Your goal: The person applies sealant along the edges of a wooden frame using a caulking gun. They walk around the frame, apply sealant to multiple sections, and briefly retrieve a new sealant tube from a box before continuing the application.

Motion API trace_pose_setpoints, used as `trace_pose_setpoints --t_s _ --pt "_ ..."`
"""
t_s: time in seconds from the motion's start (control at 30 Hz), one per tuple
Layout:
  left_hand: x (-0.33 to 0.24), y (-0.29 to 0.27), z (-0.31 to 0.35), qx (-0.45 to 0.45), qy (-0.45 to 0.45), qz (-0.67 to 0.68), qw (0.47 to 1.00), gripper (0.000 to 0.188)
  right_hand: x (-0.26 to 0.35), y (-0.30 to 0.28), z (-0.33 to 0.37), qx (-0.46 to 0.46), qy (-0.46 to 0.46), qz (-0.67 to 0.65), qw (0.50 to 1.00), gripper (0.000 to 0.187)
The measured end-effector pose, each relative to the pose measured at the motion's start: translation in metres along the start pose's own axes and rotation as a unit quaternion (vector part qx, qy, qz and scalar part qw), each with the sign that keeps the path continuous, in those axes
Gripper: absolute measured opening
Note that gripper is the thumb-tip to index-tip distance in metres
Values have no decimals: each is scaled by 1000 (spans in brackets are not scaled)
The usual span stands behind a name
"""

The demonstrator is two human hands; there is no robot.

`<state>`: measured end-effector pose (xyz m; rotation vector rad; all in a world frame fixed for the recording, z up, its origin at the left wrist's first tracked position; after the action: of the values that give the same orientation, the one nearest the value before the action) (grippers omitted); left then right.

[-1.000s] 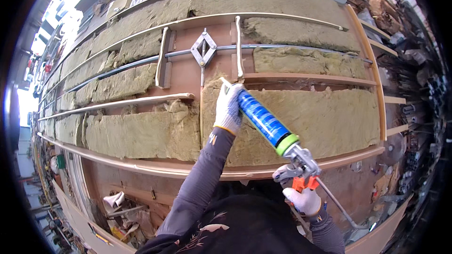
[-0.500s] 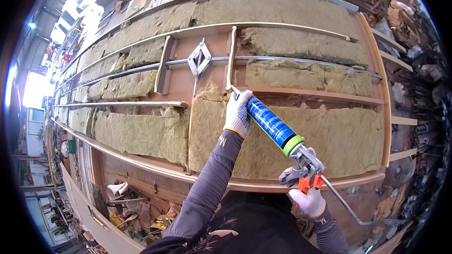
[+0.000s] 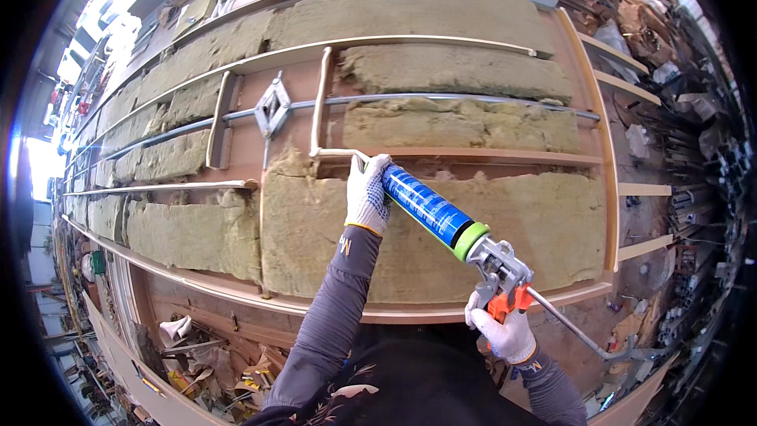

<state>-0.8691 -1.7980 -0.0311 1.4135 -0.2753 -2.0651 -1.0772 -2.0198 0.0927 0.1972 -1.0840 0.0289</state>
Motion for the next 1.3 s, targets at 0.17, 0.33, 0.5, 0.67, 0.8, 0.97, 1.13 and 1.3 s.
trace_pose_setpoints --t_s 0.17,0.33,0.5,0.67,0.8,0.97,1.13,1.3 --pt "43 62 15 -5 4 7 1000 24 0 -86 15 -6 25 15 1000 6" --pt "82 114 25 -21 31 23 999 24 6 -166 19 6 32 33 999 7" --pt "104 140 32 -73 15 19 997 22 36 -201 8 91 13 2 996 29" --pt "142 179 37 -49 6 28 998 24 28 -251 22 88 -23 -14 996 22" --pt "180 233 55 -24 -10 20 999 27 19 -308 51 44 -8 2 999 30" --pt "239 293 70 36 -47 -8 998 94 20 -363 90 -43 4 8 999 8" --pt "275 344 88 45 -46 -43 997 99 14 -407 121 -118 -1 15 993 9" --pt "299 379 102 80 -91 -69 990 100 12 -430 138 -163 -15 8 986 8"
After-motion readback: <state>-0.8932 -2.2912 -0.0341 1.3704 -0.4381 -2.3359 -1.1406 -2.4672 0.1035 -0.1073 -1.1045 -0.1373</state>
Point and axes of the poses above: each hand's wrist, its own z-axis away from the middle knuckle, its own y-axis out of the palm, x = y × z, the point moved 6 cm from there along -z, towards the middle knuckle, and after that the axes turned 5 degrees about x, right-handed, at the moved point
